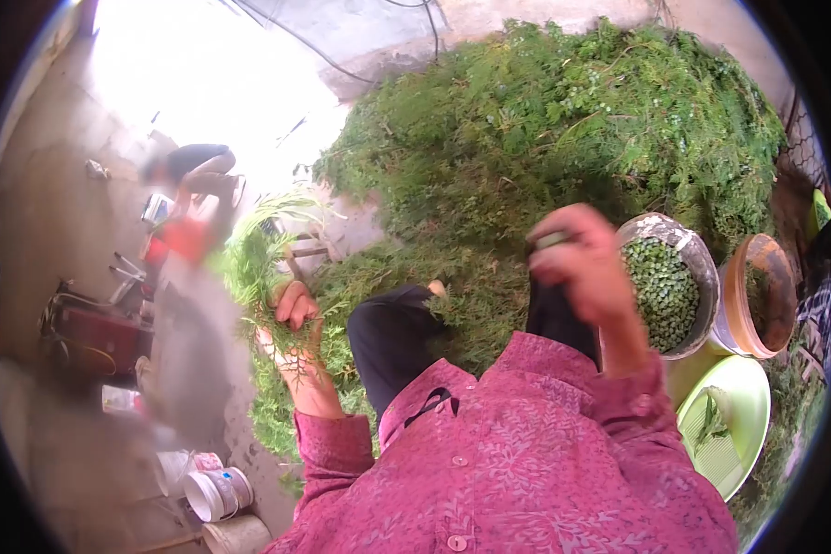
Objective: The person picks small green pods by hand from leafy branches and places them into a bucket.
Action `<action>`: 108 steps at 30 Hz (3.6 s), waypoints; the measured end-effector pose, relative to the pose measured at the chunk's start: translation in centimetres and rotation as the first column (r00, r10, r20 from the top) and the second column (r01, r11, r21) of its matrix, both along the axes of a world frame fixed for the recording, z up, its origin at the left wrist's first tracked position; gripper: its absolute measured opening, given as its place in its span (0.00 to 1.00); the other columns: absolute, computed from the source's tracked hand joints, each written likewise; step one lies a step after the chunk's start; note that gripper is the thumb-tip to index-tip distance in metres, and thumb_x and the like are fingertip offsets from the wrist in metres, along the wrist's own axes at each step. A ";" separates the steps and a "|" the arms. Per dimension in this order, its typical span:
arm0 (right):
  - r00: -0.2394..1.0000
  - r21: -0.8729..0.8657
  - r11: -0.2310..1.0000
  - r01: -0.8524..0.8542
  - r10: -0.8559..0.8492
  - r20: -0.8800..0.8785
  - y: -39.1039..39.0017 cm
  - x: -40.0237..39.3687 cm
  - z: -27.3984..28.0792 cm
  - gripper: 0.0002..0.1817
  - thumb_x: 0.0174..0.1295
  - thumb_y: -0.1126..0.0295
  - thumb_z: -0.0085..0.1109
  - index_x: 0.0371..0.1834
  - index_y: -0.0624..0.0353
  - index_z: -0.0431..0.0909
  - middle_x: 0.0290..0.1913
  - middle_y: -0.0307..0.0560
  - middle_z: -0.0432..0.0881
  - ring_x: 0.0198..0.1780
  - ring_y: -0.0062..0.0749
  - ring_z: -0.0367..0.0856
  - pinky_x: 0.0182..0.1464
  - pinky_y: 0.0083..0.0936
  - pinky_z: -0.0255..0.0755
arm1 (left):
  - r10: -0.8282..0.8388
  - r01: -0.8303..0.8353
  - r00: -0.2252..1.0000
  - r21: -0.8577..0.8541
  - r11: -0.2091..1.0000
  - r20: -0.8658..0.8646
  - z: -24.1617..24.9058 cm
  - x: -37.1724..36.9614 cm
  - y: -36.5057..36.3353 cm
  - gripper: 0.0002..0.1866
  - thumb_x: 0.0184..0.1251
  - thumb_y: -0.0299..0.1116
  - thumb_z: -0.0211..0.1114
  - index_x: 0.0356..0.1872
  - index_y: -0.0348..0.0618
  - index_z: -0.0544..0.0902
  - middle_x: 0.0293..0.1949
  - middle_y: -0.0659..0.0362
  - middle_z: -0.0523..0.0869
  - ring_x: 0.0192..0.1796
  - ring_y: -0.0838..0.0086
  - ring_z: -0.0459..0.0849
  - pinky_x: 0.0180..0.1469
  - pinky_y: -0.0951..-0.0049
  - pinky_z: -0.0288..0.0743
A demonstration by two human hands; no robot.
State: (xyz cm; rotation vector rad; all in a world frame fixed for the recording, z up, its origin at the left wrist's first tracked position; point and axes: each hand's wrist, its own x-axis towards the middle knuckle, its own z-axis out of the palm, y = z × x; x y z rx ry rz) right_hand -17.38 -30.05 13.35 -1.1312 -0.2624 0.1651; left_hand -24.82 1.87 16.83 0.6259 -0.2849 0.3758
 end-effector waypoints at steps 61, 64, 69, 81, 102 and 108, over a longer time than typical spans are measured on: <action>0.903 -0.431 0.801 0.414 -0.419 0.088 -10.4 2.6 -5.2 0.06 0.46 0.76 0.56 0.30 0.63 0.75 0.22 0.35 0.75 0.24 0.16 0.71 0.29 0.14 0.66 | 0.537 -0.422 0.731 0.340 0.841 -0.421 -0.7 -7.7 3.5 0.19 0.57 0.42 0.62 0.41 0.38 0.73 0.32 0.55 0.79 0.36 0.68 0.77 0.45 0.61 0.70; 0.803 -0.881 0.004 0.472 -0.414 0.429 -16.8 0.4 -11.0 0.15 0.43 0.69 0.58 0.35 0.65 0.77 0.26 0.47 0.80 0.28 0.27 0.77 0.36 0.24 0.71 | 0.907 0.031 0.265 0.943 0.332 -0.328 -1.8 -11.5 11.4 0.34 0.47 0.50 0.69 0.47 0.30 0.75 0.44 0.48 0.80 0.46 0.60 0.78 0.51 0.64 0.67; 0.797 -0.896 0.322 0.308 -0.601 0.058 -17.8 -1.3 -14.8 0.12 0.44 0.67 0.56 0.31 0.62 0.79 0.25 0.51 0.80 0.28 0.33 0.78 0.35 0.26 0.72 | 0.970 0.924 0.075 0.348 -0.155 0.233 -4.1 -16.2 15.2 0.29 0.43 0.52 0.67 0.43 0.39 0.81 0.42 0.45 0.82 0.46 0.55 0.80 0.49 0.61 0.72; 0.947 -0.822 0.483 0.301 -0.253 0.198 -6.0 9.1 -8.5 0.12 0.49 0.66 0.57 0.32 0.62 0.78 0.26 0.46 0.80 0.27 0.27 0.77 0.32 0.23 0.71 | 0.795 0.498 0.599 0.732 -0.465 0.098 -4.9 -1.9 8.8 0.22 0.54 0.41 0.65 0.46 0.35 0.78 0.43 0.48 0.81 0.45 0.59 0.80 0.49 0.65 0.71; 0.785 -0.776 0.512 -0.369 -0.276 -0.555 13.0 38.1 -36.5 0.23 0.55 0.59 0.59 0.47 0.67 0.73 0.27 0.47 0.77 0.22 0.25 0.73 0.22 0.22 0.67 | -0.044 0.248 0.945 0.798 -0.549 -0.324 -16.5 21.8 -1.3 0.23 0.46 0.40 0.67 0.44 0.42 0.74 0.26 0.59 0.75 0.32 0.68 0.77 0.35 0.69 0.67; 0.792 -0.917 0.259 -0.304 -0.467 -0.395 15.2 41.8 -44.3 0.26 0.51 0.53 0.61 0.41 0.67 0.74 0.24 0.46 0.78 0.25 0.31 0.77 0.25 0.27 0.70 | 0.031 0.305 0.923 0.676 -0.671 -0.384 -17.2 23.6 0.5 0.25 0.46 0.40 0.67 0.46 0.41 0.75 0.26 0.60 0.74 0.32 0.70 0.75 0.34 0.71 0.64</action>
